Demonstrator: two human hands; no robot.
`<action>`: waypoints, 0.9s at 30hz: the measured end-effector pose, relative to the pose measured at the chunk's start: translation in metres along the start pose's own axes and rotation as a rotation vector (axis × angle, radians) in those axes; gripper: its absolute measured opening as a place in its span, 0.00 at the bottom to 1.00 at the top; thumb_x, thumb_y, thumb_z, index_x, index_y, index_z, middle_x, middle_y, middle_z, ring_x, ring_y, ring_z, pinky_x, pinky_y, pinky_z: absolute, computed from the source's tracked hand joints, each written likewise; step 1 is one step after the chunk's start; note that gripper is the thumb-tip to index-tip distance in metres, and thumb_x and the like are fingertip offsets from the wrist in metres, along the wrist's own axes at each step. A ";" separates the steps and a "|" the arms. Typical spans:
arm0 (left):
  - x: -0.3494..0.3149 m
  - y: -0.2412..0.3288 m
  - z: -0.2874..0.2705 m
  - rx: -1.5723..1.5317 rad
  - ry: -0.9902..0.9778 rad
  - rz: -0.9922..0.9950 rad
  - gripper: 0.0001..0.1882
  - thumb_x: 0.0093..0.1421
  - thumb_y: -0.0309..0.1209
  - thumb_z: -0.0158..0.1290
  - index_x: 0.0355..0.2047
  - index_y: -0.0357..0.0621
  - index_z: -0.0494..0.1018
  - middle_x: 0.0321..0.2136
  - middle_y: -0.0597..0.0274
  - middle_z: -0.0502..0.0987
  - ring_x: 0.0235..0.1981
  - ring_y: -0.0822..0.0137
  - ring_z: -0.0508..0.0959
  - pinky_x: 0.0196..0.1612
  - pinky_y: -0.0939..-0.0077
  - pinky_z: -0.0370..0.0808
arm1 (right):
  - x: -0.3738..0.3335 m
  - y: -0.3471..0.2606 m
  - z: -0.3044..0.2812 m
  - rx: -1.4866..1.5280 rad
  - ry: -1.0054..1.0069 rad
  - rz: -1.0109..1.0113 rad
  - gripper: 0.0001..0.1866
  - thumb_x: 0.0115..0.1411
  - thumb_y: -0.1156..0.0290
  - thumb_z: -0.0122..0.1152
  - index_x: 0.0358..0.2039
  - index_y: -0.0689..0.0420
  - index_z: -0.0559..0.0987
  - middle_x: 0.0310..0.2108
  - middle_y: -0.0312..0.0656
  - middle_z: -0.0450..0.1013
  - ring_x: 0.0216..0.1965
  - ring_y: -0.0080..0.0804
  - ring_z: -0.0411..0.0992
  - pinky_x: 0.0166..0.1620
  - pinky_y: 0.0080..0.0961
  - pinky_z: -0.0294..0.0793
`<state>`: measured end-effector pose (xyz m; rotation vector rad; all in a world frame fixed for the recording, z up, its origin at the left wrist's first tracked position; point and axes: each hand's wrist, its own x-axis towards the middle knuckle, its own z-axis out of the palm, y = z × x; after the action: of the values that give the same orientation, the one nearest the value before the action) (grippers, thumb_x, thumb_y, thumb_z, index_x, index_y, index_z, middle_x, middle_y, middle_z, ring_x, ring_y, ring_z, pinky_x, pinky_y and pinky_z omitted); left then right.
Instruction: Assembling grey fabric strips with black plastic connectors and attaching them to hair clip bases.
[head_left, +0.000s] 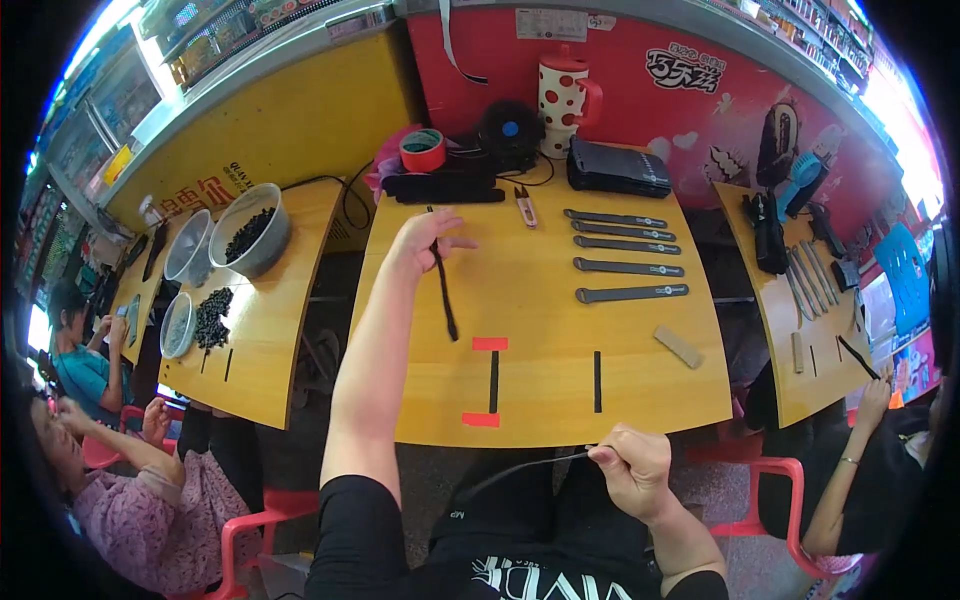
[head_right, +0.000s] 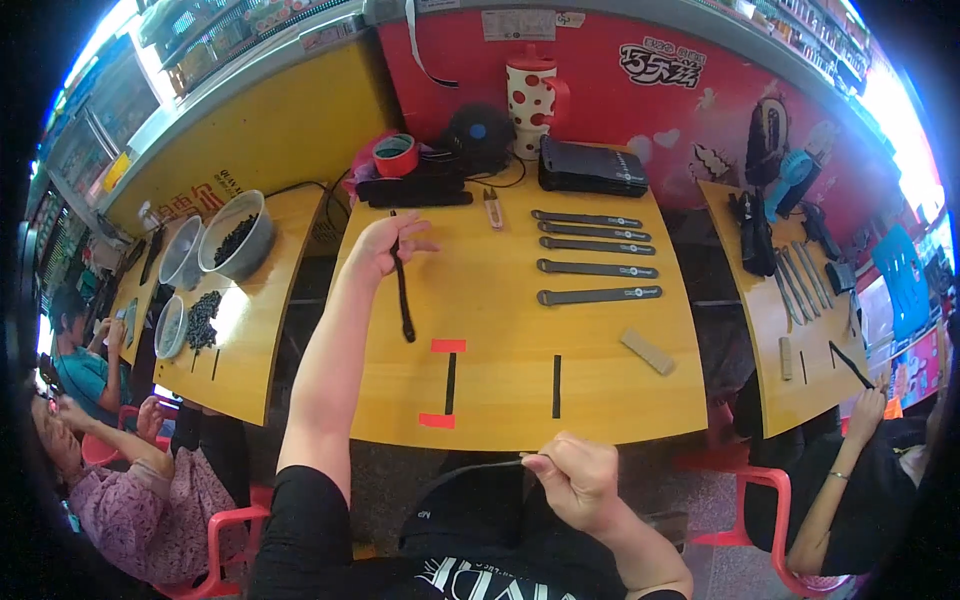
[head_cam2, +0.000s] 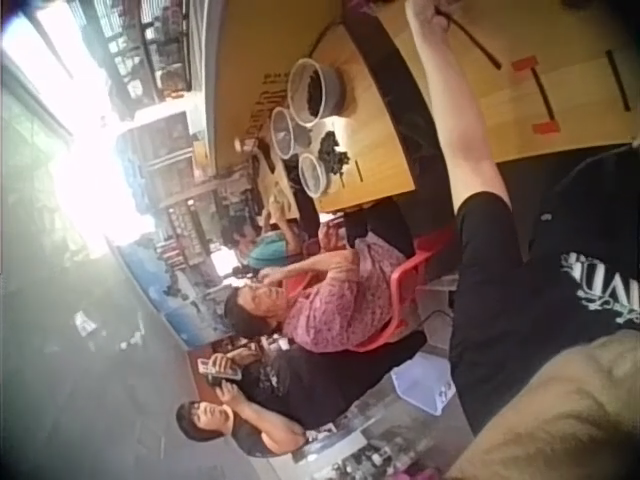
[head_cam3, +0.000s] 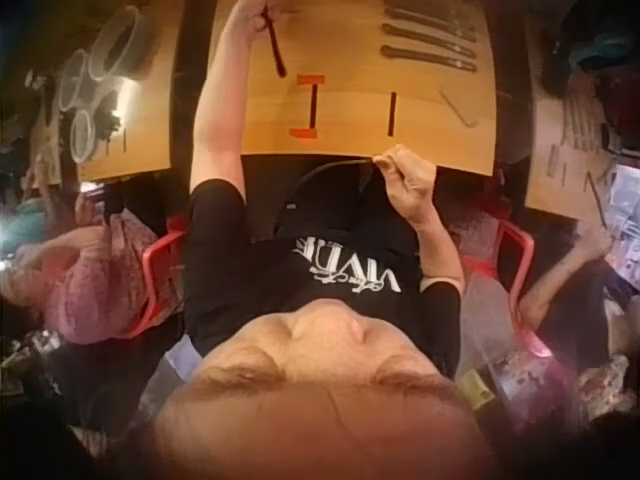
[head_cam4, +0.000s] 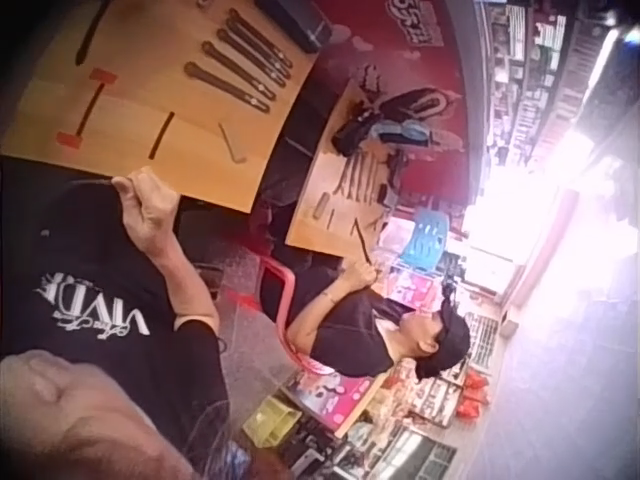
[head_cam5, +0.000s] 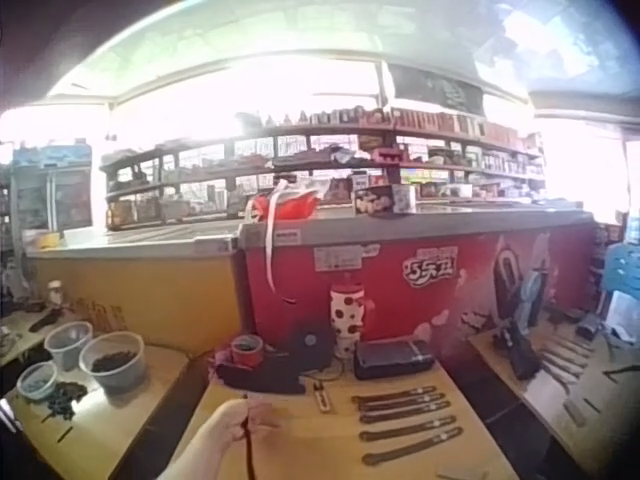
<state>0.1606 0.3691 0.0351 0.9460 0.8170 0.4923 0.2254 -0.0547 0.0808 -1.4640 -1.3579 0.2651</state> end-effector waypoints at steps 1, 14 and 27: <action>-0.016 0.006 0.006 0.149 -0.020 0.021 0.23 0.65 0.34 0.48 0.54 0.28 0.60 0.56 0.43 0.67 0.23 0.58 0.81 0.12 0.81 0.62 | 0.002 0.002 0.001 0.018 0.025 -0.001 0.14 0.56 0.75 0.64 0.17 0.61 0.70 0.13 0.42 0.62 0.13 0.34 0.62 0.18 0.25 0.59; -0.249 0.009 0.004 1.101 -0.573 -0.171 0.14 0.53 0.30 0.62 0.39 0.39 0.77 0.28 0.63 0.81 0.20 0.78 0.75 0.21 0.83 0.71 | 0.053 -0.012 0.035 0.056 0.174 0.084 0.12 0.62 0.73 0.58 0.22 0.65 0.73 0.14 0.37 0.64 0.17 0.20 0.62 0.21 0.19 0.59; -0.075 0.035 -0.045 0.828 0.118 0.064 0.08 0.53 0.27 0.60 0.23 0.36 0.72 0.17 0.59 0.76 0.10 0.76 0.70 0.10 0.82 0.60 | 0.202 0.119 0.108 -0.298 0.218 0.230 0.17 0.56 0.63 0.64 0.20 0.63 0.74 0.17 0.48 0.71 0.20 0.38 0.70 0.24 0.36 0.65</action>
<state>0.0786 0.3586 0.0803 1.7184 1.1279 0.2537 0.2794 0.1940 0.0394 -1.8443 -1.0852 0.0461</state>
